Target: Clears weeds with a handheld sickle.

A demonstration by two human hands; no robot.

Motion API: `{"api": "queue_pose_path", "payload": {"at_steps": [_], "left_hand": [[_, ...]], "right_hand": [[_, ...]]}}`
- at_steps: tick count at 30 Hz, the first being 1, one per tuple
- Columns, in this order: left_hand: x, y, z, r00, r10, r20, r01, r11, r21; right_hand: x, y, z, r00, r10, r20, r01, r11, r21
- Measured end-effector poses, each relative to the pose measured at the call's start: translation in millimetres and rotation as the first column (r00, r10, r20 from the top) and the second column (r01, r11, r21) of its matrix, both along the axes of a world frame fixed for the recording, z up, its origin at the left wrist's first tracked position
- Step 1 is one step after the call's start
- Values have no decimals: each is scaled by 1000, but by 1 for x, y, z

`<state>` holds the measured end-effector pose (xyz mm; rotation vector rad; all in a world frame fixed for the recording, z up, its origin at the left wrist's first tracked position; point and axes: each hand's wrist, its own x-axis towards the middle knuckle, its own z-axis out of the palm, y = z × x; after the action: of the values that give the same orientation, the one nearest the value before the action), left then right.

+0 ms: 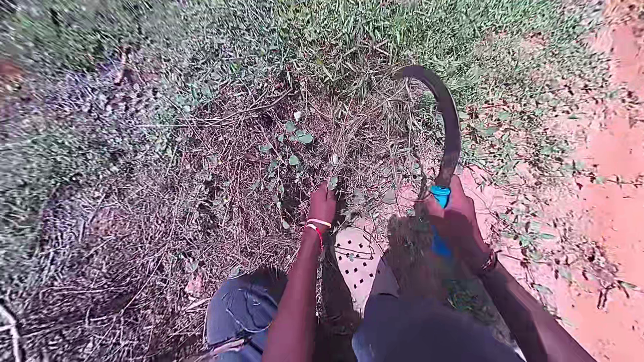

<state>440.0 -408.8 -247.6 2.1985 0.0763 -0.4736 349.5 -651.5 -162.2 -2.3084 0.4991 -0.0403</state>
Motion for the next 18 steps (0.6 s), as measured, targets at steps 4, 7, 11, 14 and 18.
{"api": "queue_pose_path", "payload": {"at_steps": [4,7,11,14,18], "left_hand": [[-7,1,16,1000,4,-14,-3,1000,13],[-11,0,21,1000,6,-12,-6,1000,18],[-27,23,26,998,-44,-39,49,992,119],[-32,40,35,978,-165,-128,190,957,219],[-28,59,75,978,-195,-74,207,946,250]], "right_hand": [[125,13,4,991,45,125,-53,997,56],[204,14,-38,979,157,-128,-162,986,-33],[153,39,-104,926,150,-347,-178,983,-50],[77,32,-89,908,137,-396,-192,976,-105],[68,33,-34,871,142,-471,-165,986,-8]]}}
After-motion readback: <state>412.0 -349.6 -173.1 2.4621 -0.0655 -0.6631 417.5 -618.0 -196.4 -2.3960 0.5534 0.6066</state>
